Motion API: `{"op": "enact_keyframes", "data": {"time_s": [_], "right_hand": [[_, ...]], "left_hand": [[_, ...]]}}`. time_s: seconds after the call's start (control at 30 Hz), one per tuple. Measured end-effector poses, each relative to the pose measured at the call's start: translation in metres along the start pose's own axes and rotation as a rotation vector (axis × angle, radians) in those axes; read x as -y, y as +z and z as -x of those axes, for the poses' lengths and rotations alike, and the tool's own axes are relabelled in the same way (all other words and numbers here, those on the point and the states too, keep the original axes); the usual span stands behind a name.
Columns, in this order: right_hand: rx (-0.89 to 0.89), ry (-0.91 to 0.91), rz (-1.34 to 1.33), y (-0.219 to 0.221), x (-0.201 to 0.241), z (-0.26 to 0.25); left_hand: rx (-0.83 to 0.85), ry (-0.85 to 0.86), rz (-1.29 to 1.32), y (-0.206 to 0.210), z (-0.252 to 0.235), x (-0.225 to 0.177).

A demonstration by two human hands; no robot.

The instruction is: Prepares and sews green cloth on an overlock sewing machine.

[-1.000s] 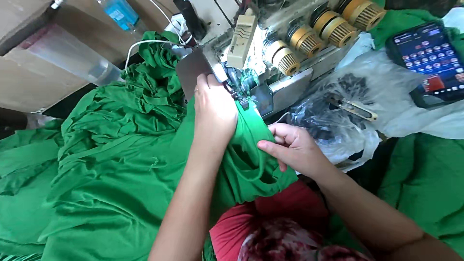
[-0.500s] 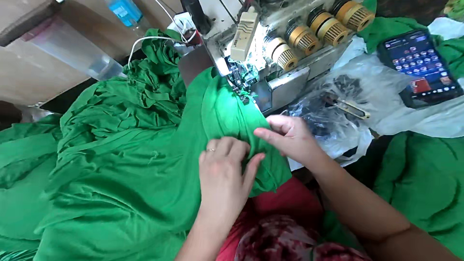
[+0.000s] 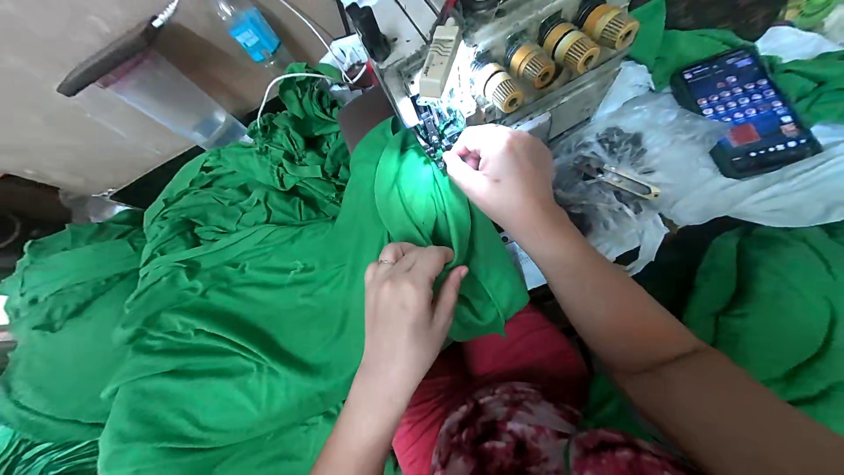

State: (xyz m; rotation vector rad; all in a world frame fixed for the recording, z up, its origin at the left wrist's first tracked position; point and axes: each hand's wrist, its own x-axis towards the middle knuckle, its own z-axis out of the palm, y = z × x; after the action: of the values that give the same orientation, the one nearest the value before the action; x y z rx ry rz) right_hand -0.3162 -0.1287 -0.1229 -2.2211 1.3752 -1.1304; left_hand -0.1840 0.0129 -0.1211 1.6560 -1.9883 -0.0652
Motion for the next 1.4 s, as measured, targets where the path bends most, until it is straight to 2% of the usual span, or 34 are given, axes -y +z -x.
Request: {"op": "enact_keyframes", "data": {"time_s": [0.07,0.13,0.27,0.37,0.43,0.5,0.53,0.57,0.63,0.7,0.8,0.9,1.03,1.13,1.2,1.27,1.3,1.37,1.4], "right_hand": [[-0.001,-0.035,-0.017,0.0,-0.002,-0.003],[-0.01,-0.083,-0.151,-0.005,-0.006,-0.002],[-0.2,-0.252,-0.503,-0.036,-0.025,0.02],[-0.319,-0.235,-0.46,-0.048,-0.047,0.041],[-0.202,-0.138,-0.26,-0.044,-0.061,0.052],[0.138,0.023,-0.055,-0.046,-0.063,0.059],[0.246,0.045,-0.014,-0.045,-0.062,0.06],[0.24,0.007,-0.012,-0.044,-0.059,0.062],[0.02,-0.137,-0.087,-0.043,-0.041,0.065],[-0.061,-0.279,-0.208,-0.042,-0.017,0.063],[0.059,-0.485,-0.278,-0.029,-0.008,0.049],[0.145,-0.583,-0.378,-0.019,-0.013,0.044],[0.245,-0.601,-0.566,-0.027,-0.004,0.056],[0.259,-0.59,-0.542,-0.034,0.005,0.07],[0.252,-0.618,-0.512,-0.044,0.015,0.083],[0.223,-0.668,-0.507,-0.054,0.024,0.097],[0.213,-0.685,-0.513,-0.057,0.028,0.103],[0.226,-0.702,-0.536,-0.059,0.029,0.111],[0.236,-0.705,-0.564,-0.058,0.028,0.113]], "left_hand": [[-0.014,0.022,-0.047,0.002,0.002,0.007],[-0.026,0.013,-0.09,0.0,0.001,0.009],[-0.015,-0.02,-0.129,-0.007,0.003,0.017],[-0.02,0.008,-0.068,-0.009,0.002,0.02],[-0.018,0.018,0.018,-0.013,0.0,0.017],[0.004,0.011,0.115,-0.018,-0.004,0.011],[0.013,0.008,0.165,-0.022,-0.007,0.008],[0.023,0.005,0.216,-0.026,-0.009,0.006],[0.054,0.007,0.324,-0.033,-0.015,0.001],[0.106,0.022,0.414,-0.039,-0.019,-0.005],[0.188,0.079,0.331,-0.047,-0.023,-0.013],[0.153,0.177,-0.036,-0.063,-0.024,-0.011],[0.124,0.24,-0.223,-0.089,-0.029,0.009],[0.131,0.28,-0.187,-0.082,-0.02,0.017],[0.03,0.236,-0.041,-0.063,-0.008,0.02],[-0.107,0.069,0.297,-0.035,0.008,0.022],[-0.087,-0.075,0.542,-0.023,0.015,0.018],[0.078,-0.318,1.06,-0.012,0.024,0.01],[0.141,-0.352,1.258,-0.011,0.026,0.009]]}}
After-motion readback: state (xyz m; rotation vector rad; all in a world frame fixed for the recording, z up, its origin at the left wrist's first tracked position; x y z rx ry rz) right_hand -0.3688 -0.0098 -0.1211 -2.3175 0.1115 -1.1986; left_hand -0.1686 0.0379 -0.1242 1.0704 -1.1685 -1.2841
